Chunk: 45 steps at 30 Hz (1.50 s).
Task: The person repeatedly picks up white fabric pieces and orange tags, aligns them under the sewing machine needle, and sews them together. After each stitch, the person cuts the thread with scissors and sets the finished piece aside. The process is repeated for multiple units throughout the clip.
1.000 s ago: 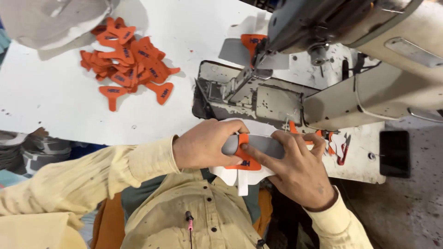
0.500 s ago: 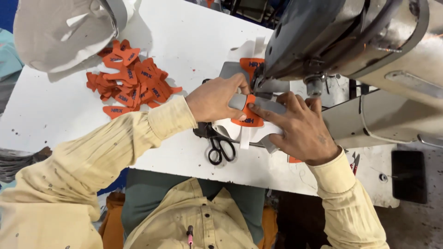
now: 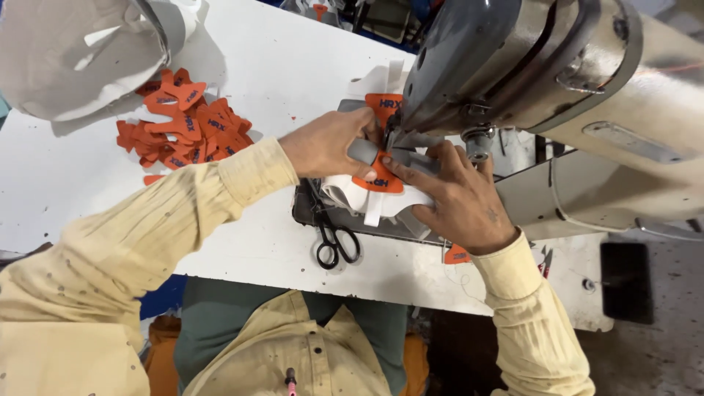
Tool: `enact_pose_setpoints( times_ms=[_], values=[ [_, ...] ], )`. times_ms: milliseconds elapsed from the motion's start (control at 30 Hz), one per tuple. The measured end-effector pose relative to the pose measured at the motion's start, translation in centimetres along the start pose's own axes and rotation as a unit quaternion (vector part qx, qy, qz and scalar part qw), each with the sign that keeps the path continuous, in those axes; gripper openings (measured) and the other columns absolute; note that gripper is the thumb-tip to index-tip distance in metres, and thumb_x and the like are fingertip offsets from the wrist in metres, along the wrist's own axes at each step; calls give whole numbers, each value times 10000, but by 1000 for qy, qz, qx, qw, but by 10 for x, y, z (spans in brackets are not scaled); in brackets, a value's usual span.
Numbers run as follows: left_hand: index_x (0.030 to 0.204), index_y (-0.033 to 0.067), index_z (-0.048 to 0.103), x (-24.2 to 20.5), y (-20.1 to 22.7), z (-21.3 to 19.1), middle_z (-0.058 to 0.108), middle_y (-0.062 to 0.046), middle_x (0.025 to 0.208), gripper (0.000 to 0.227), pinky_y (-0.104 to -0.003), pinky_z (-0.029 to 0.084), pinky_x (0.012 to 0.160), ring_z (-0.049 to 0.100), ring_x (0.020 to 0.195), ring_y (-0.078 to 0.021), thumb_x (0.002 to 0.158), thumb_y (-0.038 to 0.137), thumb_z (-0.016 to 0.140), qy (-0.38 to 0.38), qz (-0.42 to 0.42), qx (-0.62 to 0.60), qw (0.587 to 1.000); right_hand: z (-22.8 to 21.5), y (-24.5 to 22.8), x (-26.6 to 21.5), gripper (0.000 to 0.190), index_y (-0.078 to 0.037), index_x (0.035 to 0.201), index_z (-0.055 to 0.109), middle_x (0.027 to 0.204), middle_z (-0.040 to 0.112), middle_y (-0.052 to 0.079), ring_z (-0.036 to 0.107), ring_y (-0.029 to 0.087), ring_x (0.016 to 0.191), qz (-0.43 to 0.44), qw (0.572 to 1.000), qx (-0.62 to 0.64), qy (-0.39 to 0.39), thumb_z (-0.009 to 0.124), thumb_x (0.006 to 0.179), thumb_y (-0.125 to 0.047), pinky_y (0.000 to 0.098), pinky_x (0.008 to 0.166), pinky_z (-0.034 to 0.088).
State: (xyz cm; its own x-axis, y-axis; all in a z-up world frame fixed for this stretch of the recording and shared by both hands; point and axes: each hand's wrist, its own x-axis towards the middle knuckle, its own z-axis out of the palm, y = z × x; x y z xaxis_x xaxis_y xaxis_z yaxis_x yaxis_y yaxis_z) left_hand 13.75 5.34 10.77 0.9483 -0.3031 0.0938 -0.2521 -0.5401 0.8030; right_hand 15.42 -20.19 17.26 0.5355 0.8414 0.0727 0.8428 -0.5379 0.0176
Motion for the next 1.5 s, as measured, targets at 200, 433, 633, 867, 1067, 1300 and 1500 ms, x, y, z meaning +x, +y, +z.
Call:
enact_pose_setpoints(
  times_ms=[200, 433, 633, 867, 1067, 1300, 1500],
  values=[
    [1238, -25, 476, 3, -1, -4, 685, -217, 1167, 665, -467, 493, 976, 651, 1128, -391, 787, 298, 843, -4, 21, 47, 999, 24, 26, -21, 544, -302, 1329, 688, 1461, 488, 136, 552, 320, 1280, -80, 974, 190, 94, 803, 802, -236, 499, 1019, 362],
    [1226, 15, 473, 13, 6, -8, 702, -195, 1100, 658, -520, 402, 999, 651, 1098, -387, 791, 348, 838, -8, -33, 142, 989, 15, 25, -13, 496, -326, 1253, 730, 1405, 570, 61, 641, 190, 984, -54, 992, 81, 76, 815, 768, -264, 473, 870, 346],
    [1196, 58, 478, 28, 9, -21, 744, -117, 995, 618, -523, 286, 1048, 686, 1019, -332, 778, 330, 844, -30, -33, 169, 985, 16, 11, -15, 535, -311, 1342, 707, 1398, 571, 73, 643, 197, 896, -32, 995, 33, 86, 761, 813, -256, 475, 886, 353],
    [1125, 137, 560, 54, 15, -36, 752, -39, 921, 594, -480, 281, 993, 676, 954, -282, 655, 251, 906, -65, 23, 201, 977, 31, -24, -21, 582, -259, 1401, 668, 1367, 609, 172, 653, 282, 1010, 30, 988, 1, 153, 711, 821, -245, 463, 937, 400],
    [1201, 185, 623, 68, 23, -43, 761, -34, 944, 529, -476, 270, 1007, 639, 985, -266, 730, 121, 853, -96, 80, 253, 959, 48, -53, -18, 552, -203, 1451, 639, 1357, 593, 255, 663, 334, 1064, 91, 977, -23, 192, 686, 903, -235, 499, 975, 409],
    [1323, 238, 605, 79, 31, -52, 747, -55, 1000, 677, -440, 272, 981, 569, 1007, -292, 710, 147, 877, -119, 128, 260, 950, 42, -88, -5, 505, -170, 1389, 653, 1321, 589, 313, 656, 414, 1038, 172, 963, -29, 204, 662, 889, -233, 519, 964, 418],
    [1209, 227, 631, 76, 6, -47, 769, -18, 977, 544, -428, 279, 1041, 625, 980, -244, 730, 220, 888, -100, 72, 268, 956, 61, -50, -8, 464, -185, 1426, 642, 1314, 637, 323, 692, 424, 1141, 95, 969, -9, 226, 654, 962, -176, 499, 1002, 473]
  ],
)
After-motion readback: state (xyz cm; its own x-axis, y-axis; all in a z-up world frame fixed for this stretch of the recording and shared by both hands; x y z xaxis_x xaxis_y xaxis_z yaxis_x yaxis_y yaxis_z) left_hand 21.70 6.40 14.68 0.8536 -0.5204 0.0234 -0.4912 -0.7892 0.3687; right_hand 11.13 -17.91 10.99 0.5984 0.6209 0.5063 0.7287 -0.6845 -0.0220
